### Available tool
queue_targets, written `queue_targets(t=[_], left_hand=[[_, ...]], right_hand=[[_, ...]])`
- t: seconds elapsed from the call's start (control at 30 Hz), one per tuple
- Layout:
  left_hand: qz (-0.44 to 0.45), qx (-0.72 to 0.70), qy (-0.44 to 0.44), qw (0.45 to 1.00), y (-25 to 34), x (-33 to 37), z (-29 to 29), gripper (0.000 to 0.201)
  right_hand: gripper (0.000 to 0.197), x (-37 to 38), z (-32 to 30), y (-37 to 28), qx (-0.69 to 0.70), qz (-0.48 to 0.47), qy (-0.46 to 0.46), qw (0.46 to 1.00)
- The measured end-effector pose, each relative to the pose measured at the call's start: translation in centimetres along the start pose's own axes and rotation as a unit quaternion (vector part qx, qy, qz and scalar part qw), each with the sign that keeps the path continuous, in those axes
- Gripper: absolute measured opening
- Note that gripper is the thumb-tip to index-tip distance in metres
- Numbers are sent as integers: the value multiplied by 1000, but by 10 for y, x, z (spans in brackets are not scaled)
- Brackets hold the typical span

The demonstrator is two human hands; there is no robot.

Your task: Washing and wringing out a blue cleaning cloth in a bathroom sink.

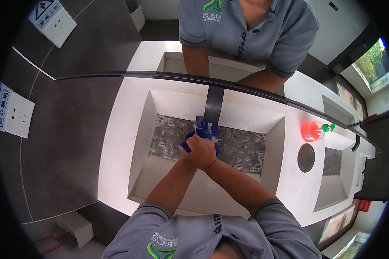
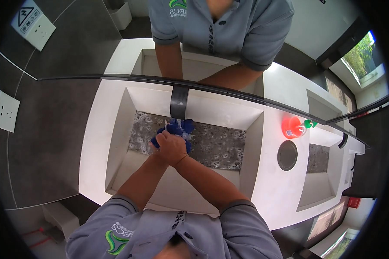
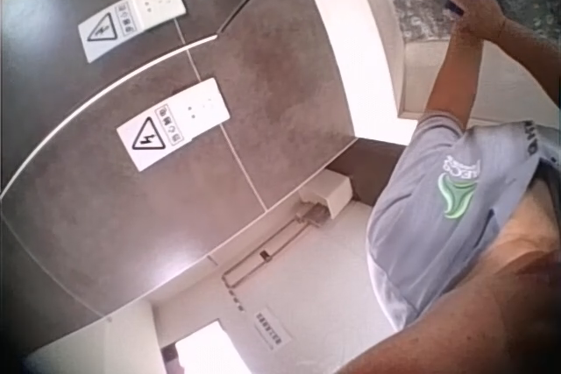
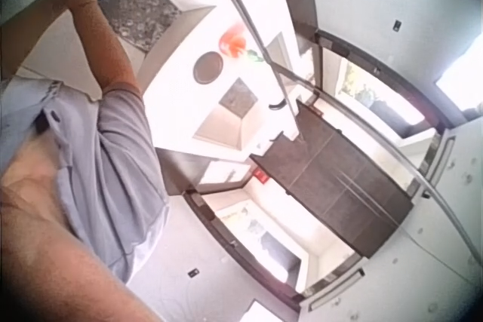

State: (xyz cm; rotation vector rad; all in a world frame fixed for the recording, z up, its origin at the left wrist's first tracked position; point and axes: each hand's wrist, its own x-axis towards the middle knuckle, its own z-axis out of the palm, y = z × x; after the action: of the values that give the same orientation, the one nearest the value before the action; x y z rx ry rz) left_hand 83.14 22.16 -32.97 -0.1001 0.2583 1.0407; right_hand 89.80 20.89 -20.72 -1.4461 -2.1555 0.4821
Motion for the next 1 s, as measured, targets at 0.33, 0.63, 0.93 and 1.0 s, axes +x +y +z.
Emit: queue_targets(t=[0.33,0.63,0.93,1.0], left_hand=[[-4,225,91,970,7,-28,80,44],[-35,709,118,694,66,-61,52,92],[253,814,-18,522,18,-1,60,101],[212,794,-26,569,2,18,4,81]], right_hand=[[25,20,0,112,146,337,139,920],[24,19,-27,90,221,211,82,948],[26,26,-48,45,635,304,50,708],[27,22,-46,34,666,309,44,677]])
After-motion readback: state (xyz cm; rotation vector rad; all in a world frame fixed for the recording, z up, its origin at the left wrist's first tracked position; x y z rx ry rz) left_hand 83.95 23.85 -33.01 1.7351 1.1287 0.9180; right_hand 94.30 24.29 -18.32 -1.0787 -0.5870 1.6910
